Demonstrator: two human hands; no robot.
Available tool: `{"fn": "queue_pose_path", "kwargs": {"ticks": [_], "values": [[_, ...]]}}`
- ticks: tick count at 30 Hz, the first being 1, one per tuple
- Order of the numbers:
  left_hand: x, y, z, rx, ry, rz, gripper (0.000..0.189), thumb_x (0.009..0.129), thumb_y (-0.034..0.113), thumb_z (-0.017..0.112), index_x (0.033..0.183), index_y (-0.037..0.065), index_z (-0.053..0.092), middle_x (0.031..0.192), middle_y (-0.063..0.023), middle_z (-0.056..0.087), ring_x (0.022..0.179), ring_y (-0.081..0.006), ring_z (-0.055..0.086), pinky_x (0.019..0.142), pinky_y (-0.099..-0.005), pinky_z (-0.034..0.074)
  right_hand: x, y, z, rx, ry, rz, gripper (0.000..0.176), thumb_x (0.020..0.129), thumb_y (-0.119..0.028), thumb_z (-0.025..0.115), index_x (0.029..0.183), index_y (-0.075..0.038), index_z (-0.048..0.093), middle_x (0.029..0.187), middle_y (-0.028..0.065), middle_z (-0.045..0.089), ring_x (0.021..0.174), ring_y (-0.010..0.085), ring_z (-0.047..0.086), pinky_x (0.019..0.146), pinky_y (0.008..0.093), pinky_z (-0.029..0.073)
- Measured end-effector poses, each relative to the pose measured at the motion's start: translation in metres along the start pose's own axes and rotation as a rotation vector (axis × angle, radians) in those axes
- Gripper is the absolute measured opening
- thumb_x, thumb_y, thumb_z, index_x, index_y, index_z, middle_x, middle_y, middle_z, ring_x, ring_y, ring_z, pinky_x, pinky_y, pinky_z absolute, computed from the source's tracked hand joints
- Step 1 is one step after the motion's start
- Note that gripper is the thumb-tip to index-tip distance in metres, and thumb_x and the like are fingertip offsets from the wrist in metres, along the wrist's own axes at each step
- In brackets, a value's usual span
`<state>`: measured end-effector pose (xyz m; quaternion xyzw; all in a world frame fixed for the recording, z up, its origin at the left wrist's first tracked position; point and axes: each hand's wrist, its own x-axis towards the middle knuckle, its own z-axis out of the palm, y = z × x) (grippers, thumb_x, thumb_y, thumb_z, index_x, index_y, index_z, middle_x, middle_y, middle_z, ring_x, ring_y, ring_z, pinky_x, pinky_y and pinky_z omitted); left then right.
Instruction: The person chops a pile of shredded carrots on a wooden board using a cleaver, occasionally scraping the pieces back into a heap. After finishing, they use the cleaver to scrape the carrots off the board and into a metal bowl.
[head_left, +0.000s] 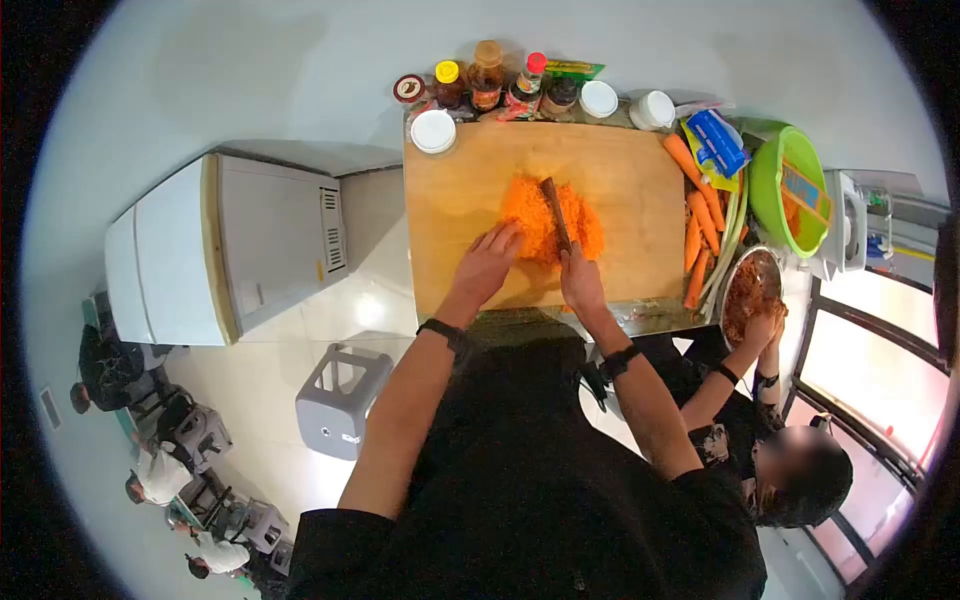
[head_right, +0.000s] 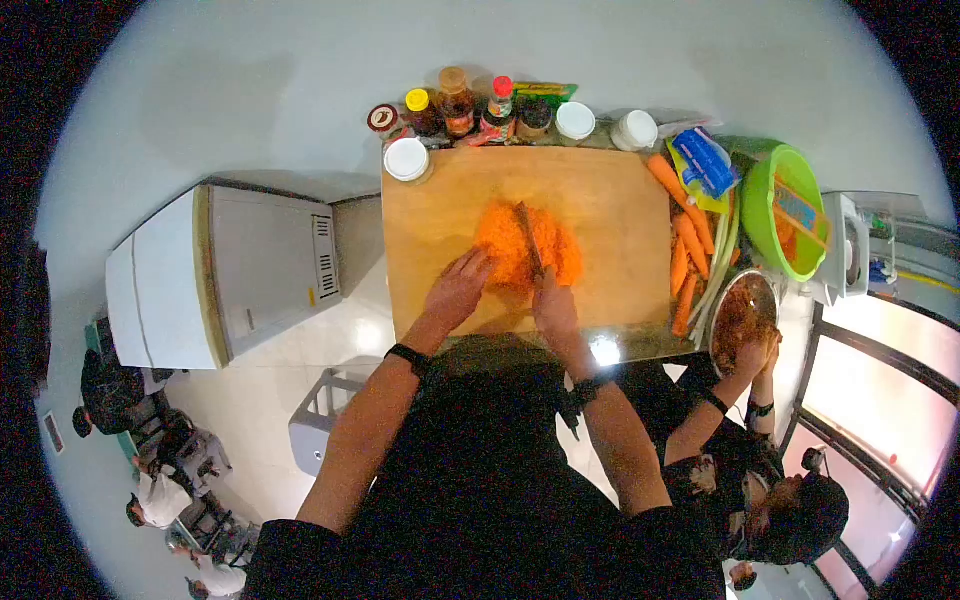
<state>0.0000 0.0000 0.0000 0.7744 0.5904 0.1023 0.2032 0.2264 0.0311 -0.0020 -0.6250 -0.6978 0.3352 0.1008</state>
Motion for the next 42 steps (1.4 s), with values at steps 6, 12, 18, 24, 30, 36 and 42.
{"fn": "queue_pose_path", "kwargs": {"ticks": [6,12,18,24,30,36,42], "values": [[-0.03,-0.014,0.007,-0.01,0.009,-0.054,0.052,0.085,0.006,0.061,0.136,0.01,0.053,0.146,-0.0073,0.046,0.138,-0.0248,0.04,0.11,-0.039,0.038,-0.011,-0.034,-0.014,-0.064,0.013,0.026,0.036,0.102,-0.026,0.048,0.125,0.001,0.052,0.064,0.0312,0.057,0.06,0.0491,0.059,0.05,0.0565,0.043],[-0.023,-0.048,0.052,-0.321,0.115,-0.041,0.052,0.088,0.004,0.057,0.139,0.008,0.05,0.147,-0.01,0.047,0.135,-0.0307,0.043,0.11,-0.0406,0.04,-0.006,-0.031,-0.014,-0.098,-0.031,-0.005,0.032,0.102,-0.027,0.048,0.115,0.002,0.048,0.062,0.0306,0.056,0.058,0.0492,0.059,0.05,0.0573,0.041],[-0.014,-0.042,0.048,-0.479,-0.002,-0.251,0.052,0.091,0.005,0.051,0.142,0.011,0.046,0.149,-0.0141,0.043,0.134,-0.0338,0.044,0.109,-0.041,0.041,0.001,-0.017,-0.005,-0.2,-0.173,0.054,0.032,0.1,-0.021,0.042,0.122,0.002,0.046,0.073,0.0293,0.062,0.07,0.0488,0.064,0.06,0.0575,0.05],[-0.02,-0.037,0.05,-0.447,-0.017,-0.165,0.053,0.091,0.006,0.051,0.143,0.012,0.046,0.15,-0.016,0.042,0.133,-0.0352,0.045,0.108,-0.0428,0.042,-0.016,-0.021,0.01,-0.255,-0.074,0.022,0.035,0.102,-0.026,0.048,0.122,0.003,0.047,0.068,0.0309,0.059,0.064,0.049,0.061,0.055,0.0582,0.045],[-0.017,-0.04,0.049,-0.406,0.09,-0.181,0.057,0.089,0.001,0.048,0.145,0.011,0.043,0.147,-0.0188,0.045,0.13,-0.0354,0.048,0.107,-0.0428,0.042,-0.022,-0.065,-0.021,-0.193,-0.14,0.118,0.027,0.099,-0.022,0.044,0.116,-0.001,0.046,0.071,0.0296,0.063,0.069,0.0494,0.064,0.06,0.0583,0.051],[-0.018,-0.043,0.039,-0.426,0.022,-0.214,0.061,0.084,-0.004,0.048,0.144,0.007,0.043,0.146,-0.0188,0.046,0.129,-0.0363,0.049,0.107,-0.0419,0.043,-0.021,-0.007,0.007,-0.296,-0.084,-0.106,0.024,0.098,-0.021,0.048,0.114,-0.003,0.046,0.067,0.0278,0.062,0.065,0.048,0.064,0.057,0.0576,0.05],[-0.015,-0.047,0.044,-0.483,0.003,-0.194,0.064,0.077,-0.013,0.04,0.138,0.005,0.049,0.144,-0.0206,0.048,0.136,-0.0352,0.042,0.116,-0.0395,0.034,-0.018,-0.005,0.001,-0.187,-0.092,0.041,0.026,0.101,-0.023,0.048,0.114,0.0,0.049,0.065,0.0306,0.059,0.064,0.0507,0.06,0.053,0.057,0.046]]}}
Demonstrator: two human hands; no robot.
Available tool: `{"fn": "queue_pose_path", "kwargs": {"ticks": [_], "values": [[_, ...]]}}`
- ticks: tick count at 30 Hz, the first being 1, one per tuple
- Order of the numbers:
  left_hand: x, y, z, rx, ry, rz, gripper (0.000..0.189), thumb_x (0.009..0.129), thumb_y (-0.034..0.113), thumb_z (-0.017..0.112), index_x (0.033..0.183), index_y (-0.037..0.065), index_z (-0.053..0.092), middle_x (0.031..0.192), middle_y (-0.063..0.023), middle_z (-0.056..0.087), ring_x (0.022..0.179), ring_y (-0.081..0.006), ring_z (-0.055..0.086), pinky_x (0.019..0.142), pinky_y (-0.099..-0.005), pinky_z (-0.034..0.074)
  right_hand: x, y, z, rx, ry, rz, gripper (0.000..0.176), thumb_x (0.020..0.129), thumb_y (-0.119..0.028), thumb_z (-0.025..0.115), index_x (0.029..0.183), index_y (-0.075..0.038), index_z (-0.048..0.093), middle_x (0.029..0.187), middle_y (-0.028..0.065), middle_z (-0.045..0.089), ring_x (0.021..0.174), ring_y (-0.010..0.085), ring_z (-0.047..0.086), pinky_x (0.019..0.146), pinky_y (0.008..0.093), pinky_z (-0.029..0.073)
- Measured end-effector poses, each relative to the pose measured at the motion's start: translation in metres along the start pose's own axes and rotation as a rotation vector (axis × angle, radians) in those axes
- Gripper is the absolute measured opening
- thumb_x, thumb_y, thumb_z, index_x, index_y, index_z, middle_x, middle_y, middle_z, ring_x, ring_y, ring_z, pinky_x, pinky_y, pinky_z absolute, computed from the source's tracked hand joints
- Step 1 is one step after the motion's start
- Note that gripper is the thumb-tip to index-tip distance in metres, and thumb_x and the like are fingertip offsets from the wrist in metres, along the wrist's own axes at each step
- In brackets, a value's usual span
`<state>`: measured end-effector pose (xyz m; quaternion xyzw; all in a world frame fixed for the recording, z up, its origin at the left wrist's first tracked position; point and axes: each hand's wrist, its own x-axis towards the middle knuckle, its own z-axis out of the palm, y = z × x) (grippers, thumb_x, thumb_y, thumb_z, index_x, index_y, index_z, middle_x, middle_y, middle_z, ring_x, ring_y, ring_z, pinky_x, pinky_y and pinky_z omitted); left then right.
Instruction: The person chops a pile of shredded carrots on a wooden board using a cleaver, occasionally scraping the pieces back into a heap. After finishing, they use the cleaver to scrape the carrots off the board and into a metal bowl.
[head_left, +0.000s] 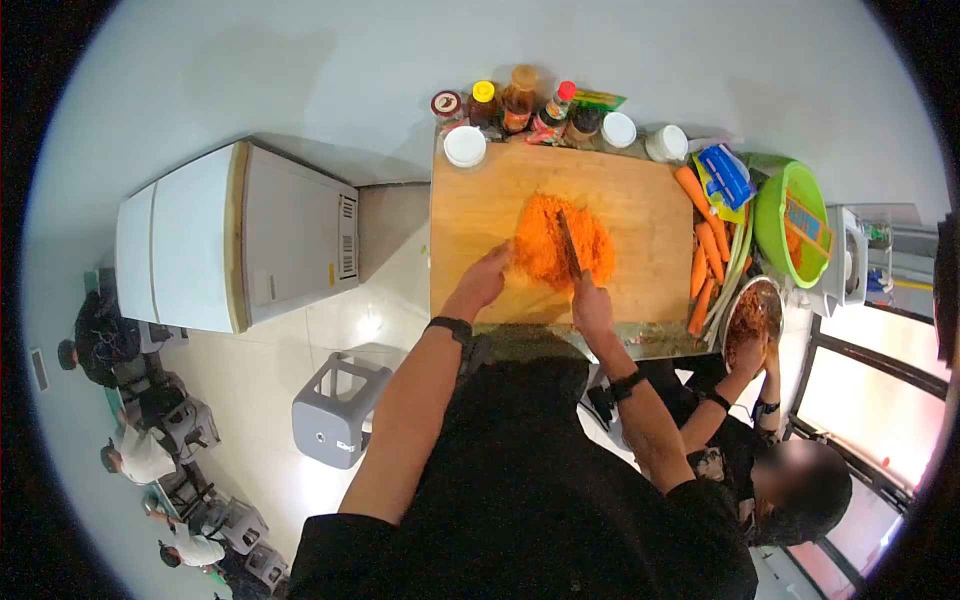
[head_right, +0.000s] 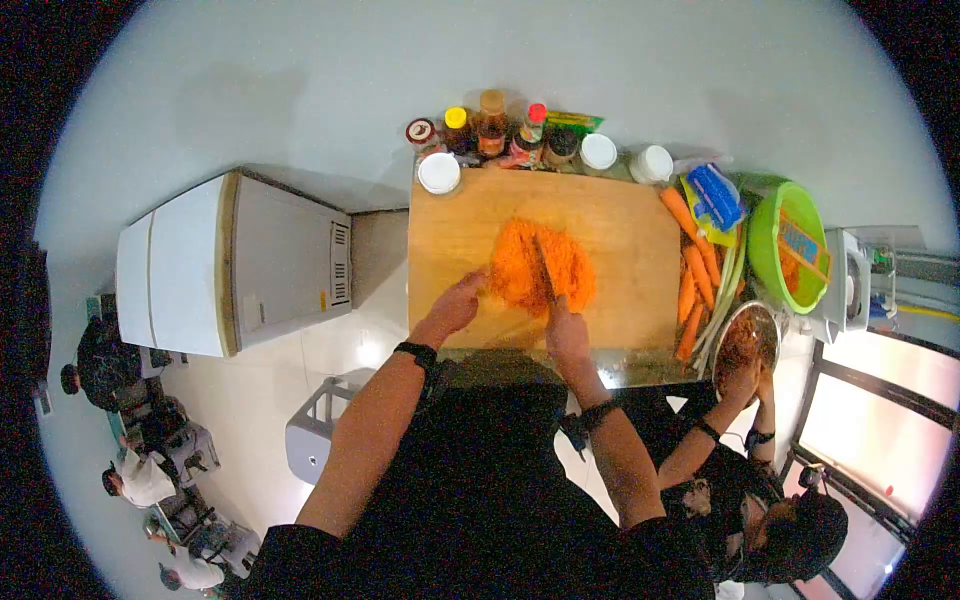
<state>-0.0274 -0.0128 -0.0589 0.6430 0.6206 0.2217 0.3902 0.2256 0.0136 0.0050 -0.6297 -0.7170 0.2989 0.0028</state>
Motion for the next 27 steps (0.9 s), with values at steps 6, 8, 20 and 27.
{"fn": "queue_pose_path", "kwargs": {"ticks": [6,8,20,27], "values": [[-0.006,0.01,-0.002,-0.065,-0.012,-0.039,0.064,0.077,-0.013,0.043,0.138,0.006,0.049,0.149,-0.0201,0.042,0.139,-0.0347,0.039,0.117,-0.0392,0.032,0.0,-0.004,-0.002,0.042,0.034,0.048,0.027,0.102,-0.026,0.048,0.107,0.0,0.049,0.065,0.0304,0.059,0.063,0.0505,0.06,0.051,0.0571,0.045],[-0.004,-0.005,0.005,0.001,-0.051,0.015,0.066,0.078,-0.011,0.045,0.141,0.006,0.045,0.15,-0.0194,0.04,0.139,-0.0352,0.039,0.117,-0.0393,0.032,0.002,-0.008,-0.002,-0.013,0.082,0.011,0.026,0.102,-0.027,0.048,0.106,-0.001,0.049,0.064,0.0306,0.058,0.063,0.0507,0.06,0.052,0.0571,0.046],[-0.008,0.01,-0.003,0.0,-0.136,-0.071,0.072,0.079,-0.009,0.049,0.148,0.005,0.036,0.158,-0.0141,0.029,0.146,-0.0318,0.026,0.121,-0.0373,0.025,-0.013,-0.018,-0.024,0.073,0.068,0.016,0.026,0.101,-0.024,0.048,0.115,-0.002,0.049,0.063,0.0298,0.058,0.062,0.0502,0.059,0.051,0.0565,0.046],[-0.008,-0.008,0.005,-0.038,-0.093,-0.025,0.071,0.078,-0.009,0.051,0.146,0.007,0.04,0.156,-0.0148,0.032,0.145,-0.0307,0.029,0.121,-0.0381,0.025,-0.01,-0.001,-0.022,-0.021,-0.021,0.015,0.031,0.1,-0.024,0.047,0.121,-0.001,0.047,0.069,0.0292,0.061,0.065,0.0497,0.061,0.056,0.0584,0.047]]}}
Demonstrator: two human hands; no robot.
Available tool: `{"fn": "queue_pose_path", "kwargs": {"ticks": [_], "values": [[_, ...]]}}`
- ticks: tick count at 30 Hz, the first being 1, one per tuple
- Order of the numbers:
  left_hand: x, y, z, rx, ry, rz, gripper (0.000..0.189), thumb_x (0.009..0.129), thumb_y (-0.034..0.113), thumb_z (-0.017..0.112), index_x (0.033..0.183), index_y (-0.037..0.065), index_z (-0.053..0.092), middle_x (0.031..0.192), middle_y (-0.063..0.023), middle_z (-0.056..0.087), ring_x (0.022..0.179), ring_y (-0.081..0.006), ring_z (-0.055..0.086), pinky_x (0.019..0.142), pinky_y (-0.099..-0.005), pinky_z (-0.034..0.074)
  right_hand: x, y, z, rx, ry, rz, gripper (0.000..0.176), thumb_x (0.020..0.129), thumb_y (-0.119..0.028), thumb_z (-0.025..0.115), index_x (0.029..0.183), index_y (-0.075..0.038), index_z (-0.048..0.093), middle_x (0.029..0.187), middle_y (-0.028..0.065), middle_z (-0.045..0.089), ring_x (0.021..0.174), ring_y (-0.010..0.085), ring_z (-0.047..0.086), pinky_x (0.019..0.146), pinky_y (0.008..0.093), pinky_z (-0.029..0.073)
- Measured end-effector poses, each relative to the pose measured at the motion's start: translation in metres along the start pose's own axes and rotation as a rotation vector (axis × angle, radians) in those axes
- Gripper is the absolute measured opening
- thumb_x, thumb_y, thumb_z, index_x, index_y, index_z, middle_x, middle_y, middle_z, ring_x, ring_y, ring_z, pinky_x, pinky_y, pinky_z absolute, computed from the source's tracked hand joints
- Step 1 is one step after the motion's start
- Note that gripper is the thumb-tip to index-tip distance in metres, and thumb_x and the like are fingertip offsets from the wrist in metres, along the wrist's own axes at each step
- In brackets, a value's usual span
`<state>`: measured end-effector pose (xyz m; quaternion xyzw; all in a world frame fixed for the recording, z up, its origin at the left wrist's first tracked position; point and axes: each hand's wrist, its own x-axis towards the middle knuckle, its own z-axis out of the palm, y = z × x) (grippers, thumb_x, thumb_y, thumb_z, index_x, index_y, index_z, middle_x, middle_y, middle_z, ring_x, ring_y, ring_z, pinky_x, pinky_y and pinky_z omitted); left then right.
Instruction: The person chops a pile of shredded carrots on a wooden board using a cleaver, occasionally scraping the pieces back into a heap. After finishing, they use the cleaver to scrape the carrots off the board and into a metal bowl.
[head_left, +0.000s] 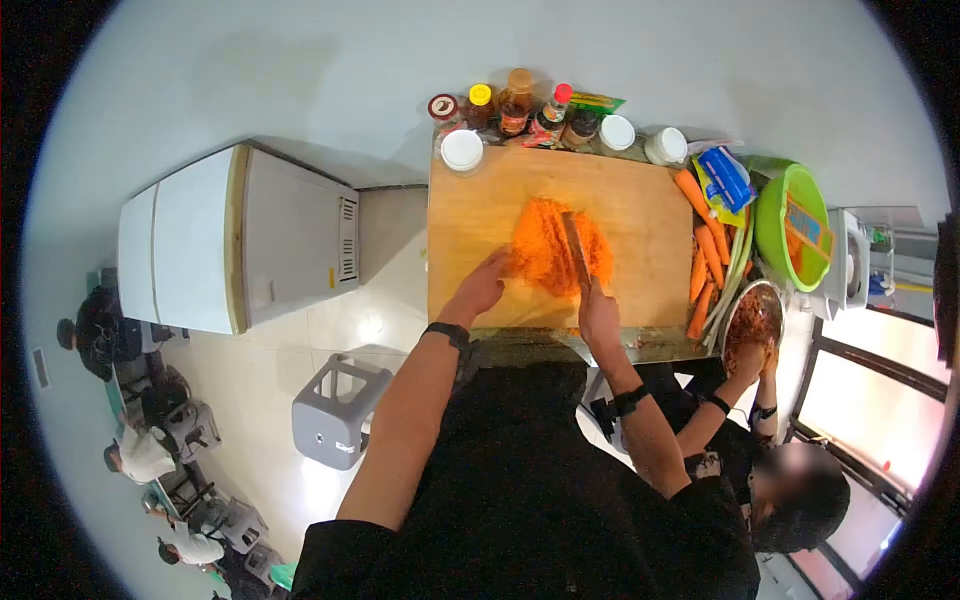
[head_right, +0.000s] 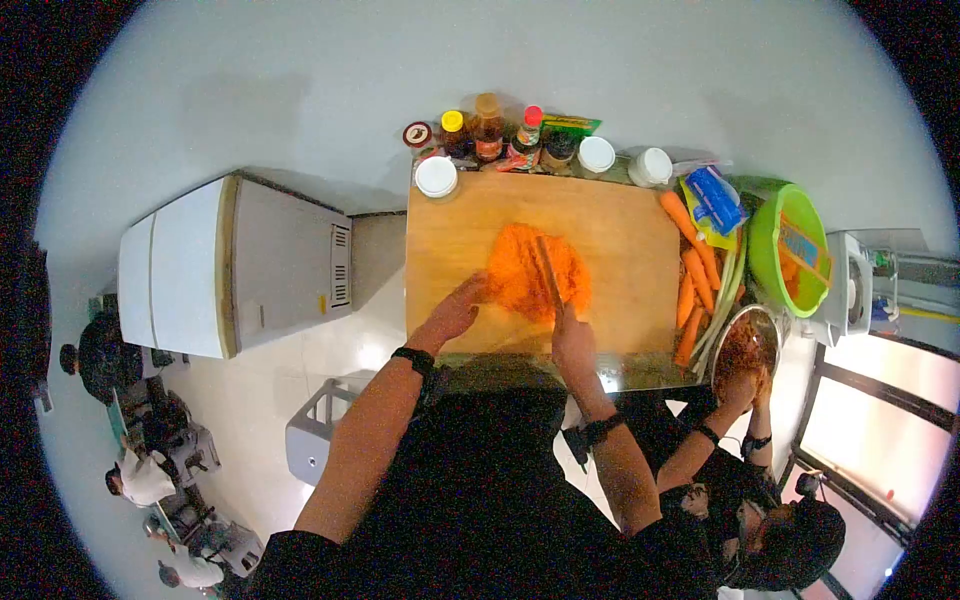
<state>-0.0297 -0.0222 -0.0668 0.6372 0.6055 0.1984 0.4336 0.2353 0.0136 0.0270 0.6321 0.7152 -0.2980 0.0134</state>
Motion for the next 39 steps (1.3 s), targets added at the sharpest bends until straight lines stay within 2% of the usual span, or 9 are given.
{"fn": "queue_pose_path", "kwargs": {"ticks": [2,15,18,20,24,27,29,32,39], "values": [[-0.004,0.017,-0.008,0.104,0.0,-0.034,0.066,0.085,-0.004,0.051,0.148,0.01,0.038,0.159,-0.0083,0.029,0.14,-0.0301,0.038,0.111,-0.0392,0.04,-0.003,0.005,0.004,0.058,0.067,0.022,0.03,0.101,-0.026,0.046,0.118,-0.001,0.048,0.069,0.0285,0.061,0.064,0.0493,0.061,0.055,0.0582,0.047],[-0.003,0.03,-0.015,0.078,-0.031,-0.071,0.068,0.08,-0.008,0.051,0.145,0.006,0.037,0.156,-0.0156,0.033,0.144,-0.0321,0.031,0.119,-0.0381,0.029,0.004,0.014,0.006,0.052,0.032,0.019,0.035,0.102,-0.029,0.048,0.117,0.002,0.051,0.066,0.0301,0.059,0.061,0.0493,0.06,0.052,0.0558,0.045],[-0.002,0.034,-0.014,0.077,-0.042,-0.123,0.055,0.088,-0.001,0.054,0.142,0.009,0.045,0.158,-0.0104,0.03,0.138,-0.0325,0.04,0.108,-0.0424,0.043,-0.001,0.009,0.008,0.036,0.045,0.033,0.036,0.102,-0.03,0.047,0.117,0.002,0.051,0.067,0.0309,0.06,0.064,0.0508,0.06,0.054,0.0568,0.045],[0.001,0.023,-0.007,0.06,-0.033,-0.068,0.062,0.079,-0.008,0.05,0.14,0.004,0.044,0.154,-0.0163,0.035,0.143,-0.0338,0.032,0.119,-0.0392,0.029,-0.003,0.01,0.014,0.054,0.116,-0.179,0.034,0.102,-0.029,0.047,0.115,0.002,0.05,0.066,0.03,0.06,0.062,0.051,0.059,0.053,0.057,0.045],[0.001,0.027,-0.008,-0.015,0.032,-0.032,0.052,0.084,-0.007,0.05,0.135,0.003,0.048,0.153,-0.0159,0.037,0.144,-0.0323,0.031,0.118,-0.0389,0.03,-0.001,-0.015,0.0,0.069,0.038,0.009,0.031,0.101,-0.028,0.048,0.113,0.001,0.049,0.064,0.0296,0.059,0.062,0.0511,0.059,0.054,0.0578,0.045],[0.013,0.026,-0.006,-0.237,0.131,-0.154,0.036,0.094,0.002,0.05,0.13,0.004,0.053,0.15,-0.0169,0.042,0.139,-0.0313,0.04,0.114,-0.0384,0.035,0.004,-0.014,0.023,0.115,0.05,-0.014,0.029,0.101,-0.028,0.048,0.112,-0.001,0.049,0.065,0.0298,0.059,0.062,0.0511,0.059,0.054,0.0585,0.045],[0.02,-0.011,0.021,-1.386,0.65,-0.193,0.03,0.101,0.013,0.047,0.129,0.005,0.055,0.143,-0.0159,0.051,0.127,-0.0303,0.052,0.105,-0.0374,0.043,0.007,0.001,0.046,0.085,0.031,-0.103,0.028,0.101,-0.028,0.048,0.115,-0.003,0.048,0.065,0.0301,0.059,0.061,0.051,0.059,0.052,0.0585,0.045],[0.003,-0.025,0.023,-0.455,0.547,-0.19,0.032,0.097,0.016,0.054,0.126,0.004,0.058,0.116,-0.0136,0.066,0.104,-0.0281,0.064,0.089,-0.0371,0.051,0.004,-0.006,0.036,-0.014,0.077,-0.148,0.028,0.101,-0.027,0.048,0.117,-0.004,0.047,0.063,0.03,0.058,0.059,0.0512,0.058,0.051,0.0588,0.045],[-0.016,0.003,0.011,-0.237,0.377,-0.424,0.027,0.092,0.017,0.058,0.116,0.005,0.063,0.1,-0.0135,0.068,0.093,-0.025,0.066,0.083,-0.0371,0.052,-0.006,-0.012,0.053,-0.037,-0.035,-0.152,0.029,0.1,-0.03,0.049,0.114,-0.005,0.048,0.063,0.0297,0.059,0.063,0.0517,0.06,0.056,0.0606,0.047]]}}
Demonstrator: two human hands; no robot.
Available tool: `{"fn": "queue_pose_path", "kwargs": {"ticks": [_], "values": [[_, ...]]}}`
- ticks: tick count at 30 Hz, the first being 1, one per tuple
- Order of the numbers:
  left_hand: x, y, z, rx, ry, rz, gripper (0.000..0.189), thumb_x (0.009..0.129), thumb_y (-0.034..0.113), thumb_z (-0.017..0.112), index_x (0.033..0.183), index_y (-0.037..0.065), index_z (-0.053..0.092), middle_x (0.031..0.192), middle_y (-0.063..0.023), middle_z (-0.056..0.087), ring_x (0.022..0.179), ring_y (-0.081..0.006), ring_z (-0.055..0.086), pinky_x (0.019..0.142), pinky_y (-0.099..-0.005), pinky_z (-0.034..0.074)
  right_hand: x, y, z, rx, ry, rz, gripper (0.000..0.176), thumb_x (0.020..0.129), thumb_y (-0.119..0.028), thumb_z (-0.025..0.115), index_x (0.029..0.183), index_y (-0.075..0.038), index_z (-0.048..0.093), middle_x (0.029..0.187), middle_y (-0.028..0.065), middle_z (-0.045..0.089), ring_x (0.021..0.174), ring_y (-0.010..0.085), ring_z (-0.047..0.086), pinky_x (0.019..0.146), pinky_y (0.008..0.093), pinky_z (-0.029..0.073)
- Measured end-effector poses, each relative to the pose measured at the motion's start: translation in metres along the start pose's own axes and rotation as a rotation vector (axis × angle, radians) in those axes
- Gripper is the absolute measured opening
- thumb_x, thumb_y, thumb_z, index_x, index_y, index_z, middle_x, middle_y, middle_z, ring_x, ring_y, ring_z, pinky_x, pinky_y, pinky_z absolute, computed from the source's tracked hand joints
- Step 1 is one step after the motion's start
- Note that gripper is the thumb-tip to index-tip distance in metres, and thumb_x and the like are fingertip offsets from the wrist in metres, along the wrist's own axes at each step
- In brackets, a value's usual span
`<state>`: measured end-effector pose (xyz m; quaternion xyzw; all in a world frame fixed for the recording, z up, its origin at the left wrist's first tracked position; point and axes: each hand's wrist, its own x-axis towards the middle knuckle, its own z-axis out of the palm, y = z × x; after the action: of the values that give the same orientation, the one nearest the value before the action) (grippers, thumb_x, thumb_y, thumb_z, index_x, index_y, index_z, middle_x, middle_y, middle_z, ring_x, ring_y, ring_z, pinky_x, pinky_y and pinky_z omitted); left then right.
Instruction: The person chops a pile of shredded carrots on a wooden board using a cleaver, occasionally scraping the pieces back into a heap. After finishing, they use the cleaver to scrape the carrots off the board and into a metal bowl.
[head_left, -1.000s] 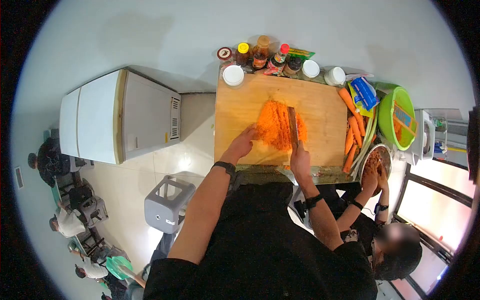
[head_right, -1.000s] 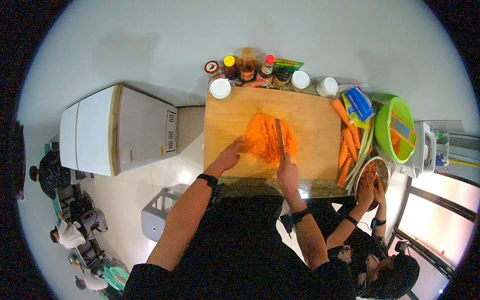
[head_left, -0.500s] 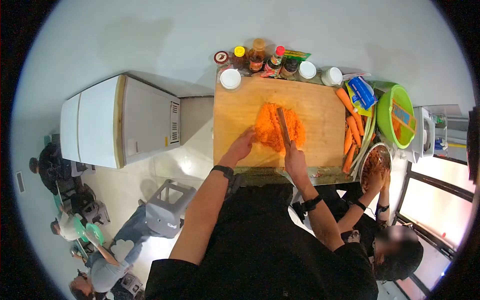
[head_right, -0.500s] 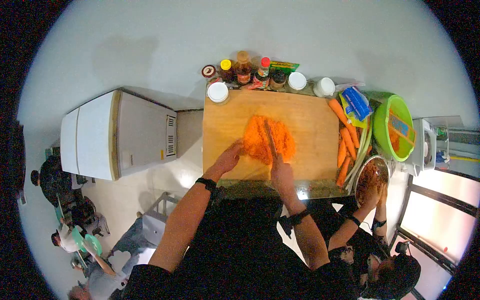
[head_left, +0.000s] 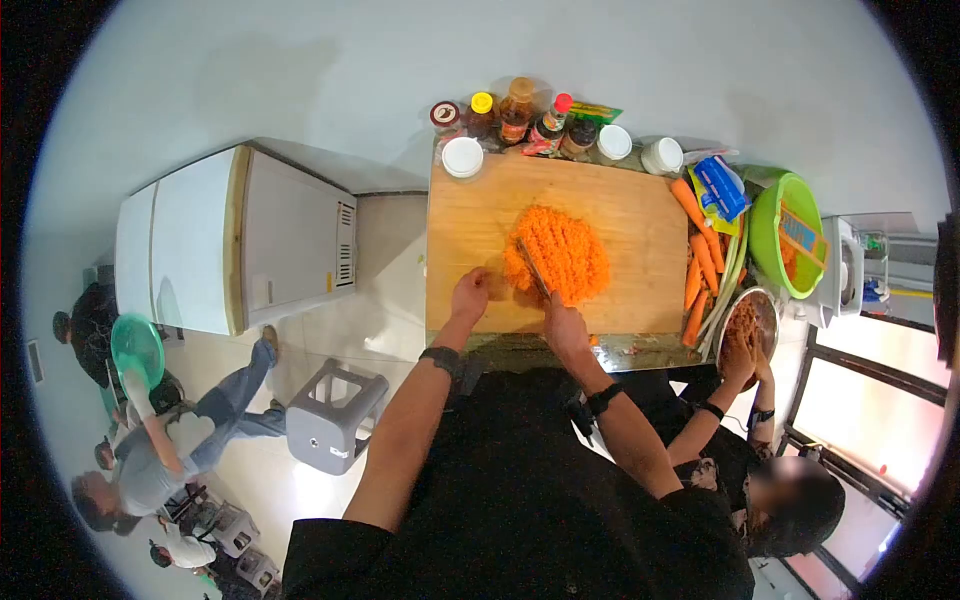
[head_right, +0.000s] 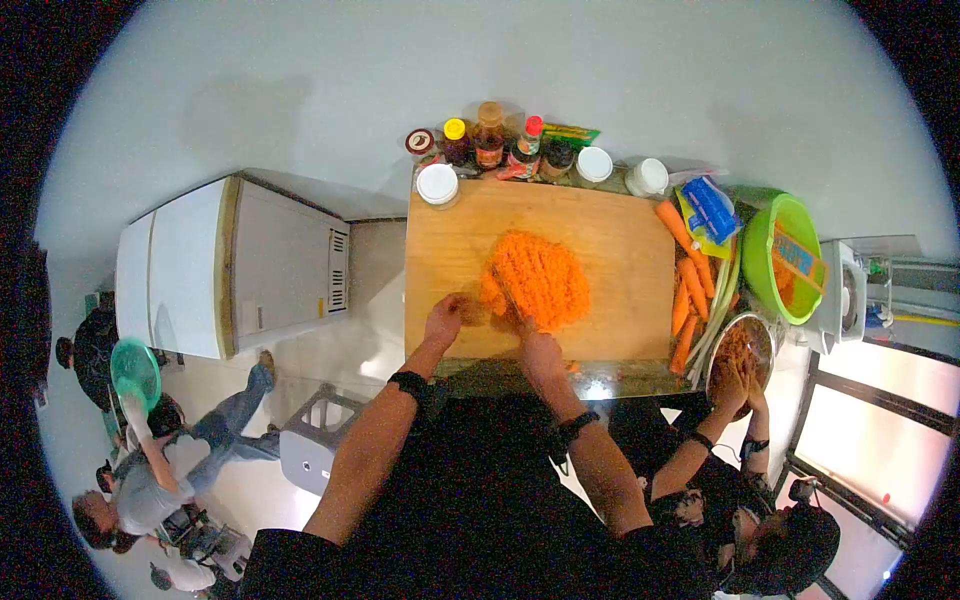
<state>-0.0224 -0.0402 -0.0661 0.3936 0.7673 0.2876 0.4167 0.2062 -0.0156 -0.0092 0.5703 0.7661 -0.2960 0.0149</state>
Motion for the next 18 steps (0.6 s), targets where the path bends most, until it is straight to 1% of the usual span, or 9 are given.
{"fn": "queue_pose_path", "kwargs": {"ticks": [6,8,9,11,12,14,15,17,18], "values": [[-0.005,0.003,-0.009,-0.203,-0.032,-0.013,0.027,0.09,0.004,0.052,0.116,0.004,0.058,0.1,-0.0117,0.067,0.092,-0.0243,0.065,0.083,-0.0351,0.051,-0.008,-0.015,-0.014,-0.009,0.029,-0.046,0.024,0.097,-0.021,0.051,0.113,-0.003,0.048,0.065,0.0287,0.06,0.063,0.049,0.062,0.056,0.0588,0.048],[-0.013,0.011,-0.011,-0.302,-0.063,-0.069,0.026,0.088,-0.005,0.05,0.112,0.003,0.053,0.097,-0.011,0.063,0.09,-0.0227,0.063,0.082,-0.0343,0.051,-0.014,-0.002,0.001,-0.12,0.015,-0.096,0.024,0.094,-0.016,0.053,0.114,-0.003,0.048,0.063,0.0264,0.061,0.06,0.045,0.063,0.053,0.0547,0.049],[-0.015,0.01,-0.009,-0.302,-0.067,-0.069,0.026,0.088,-0.005,0.05,0.112,0.003,0.053,0.097,-0.011,0.063,0.09,-0.0227,0.063,0.082,-0.0343,0.051,-0.016,0.0,0.0,-0.121,0.015,-0.092,0.024,0.094,-0.016,0.053,0.114,-0.003,0.048,0.063,0.0264,0.061,0.06,0.045,0.063,0.053,0.0547,0.049],[-0.011,0.007,-0.011,-0.298,0.006,-0.037,0.024,0.085,-0.011,0.047,0.104,0.004,0.048,0.094,-0.0114,0.059,0.088,-0.022,0.061,0.075,-0.0373,0.052,-0.009,0.0,-0.001,-0.11,0.004,-0.166,0.027,0.093,-0.016,0.055,0.115,-0.003,0.049,0.063,0.0251,0.061,0.059,0.0433,0.063,0.052,0.0533,0.05],[-0.007,-0.006,-0.004,-0.299,0.011,-0.04,0.024,0.085,-0.011,0.047,0.104,0.004,0.048,0.094,-0.0114,0.059,0.088,-0.022,0.061,0.075,-0.0373,0.052,-0.011,-0.004,-0.003,-0.11,0.002,-0.171,0.027,0.093,-0.016,0.055,0.115,-0.003,0.049,0.063,0.0251,0.061,0.059,0.0433,0.063,0.052,0.0533,0.05],[0.004,-0.039,0.018,-1.057,0.096,-0.286,0.021,0.084,-0.013,0.043,0.095,0.004,0.048,0.089,-0.0117,0.059,0.081,-0.0222,0.06,0.065,-0.0372,0.051,-0.021,-0.013,-0.009,-0.095,-0.009,-0.08,0.028,0.093,-0.016,0.055,0.116,-0.003,0.048,0.064,0.0246,0.062,0.06,0.0441,0.063,0.054,0.0552,0.049],[0.004,-0.035,0.013,-1.056,0.095,-0.286,0.021,0.084,-0.013,0.043,0.095,0.004,0.048,0.089,-0.0117,0.059,0.081,-0.0222,0.06,0.065,-0.0372,0.051,-0.022,-0.013,-0.007,-0.093,-0.008,-0.079,0.028,0.093,-0.016,0.055,0.116,-0.003,0.048,0.064,0.0246,0.062,0.06,0.0441,0.063,0.054,0.0552,0.049],[-0.003,-0.021,-0.005,-0.91,0.138,-0.446,0.019,0.084,-0.013,0.039,0.087,0.004,0.047,0.082,-0.0113,0.058,0.07,-0.0209,0.056,0.058,-0.0349,0.049,-0.026,-0.01,0.0,-0.162,-0.071,-0.144,0.027,0.094,-0.019,0.055,0.115,-0.003,0.048,0.064,0.0241,0.062,0.06,0.0449,0.063,0.054,0.0563,0.049],[-0.006,-0.021,-0.008,-0.905,0.129,-0.447,0.019,0.084,-0.013,0.039,0.087,0.004,0.047,0.082,-0.0113,0.058,0.07,-0.0209,0.056,0.058,-0.0349,0.049,-0.026,-0.005,0.003,-0.159,-0.069,-0.136,0.027,0.094,-0.019,0.055,0.115,-0.003,0.048,0.064,0.0241,0.062,0.06,0.0449,0.063,0.054,0.0563,0.049]]}}
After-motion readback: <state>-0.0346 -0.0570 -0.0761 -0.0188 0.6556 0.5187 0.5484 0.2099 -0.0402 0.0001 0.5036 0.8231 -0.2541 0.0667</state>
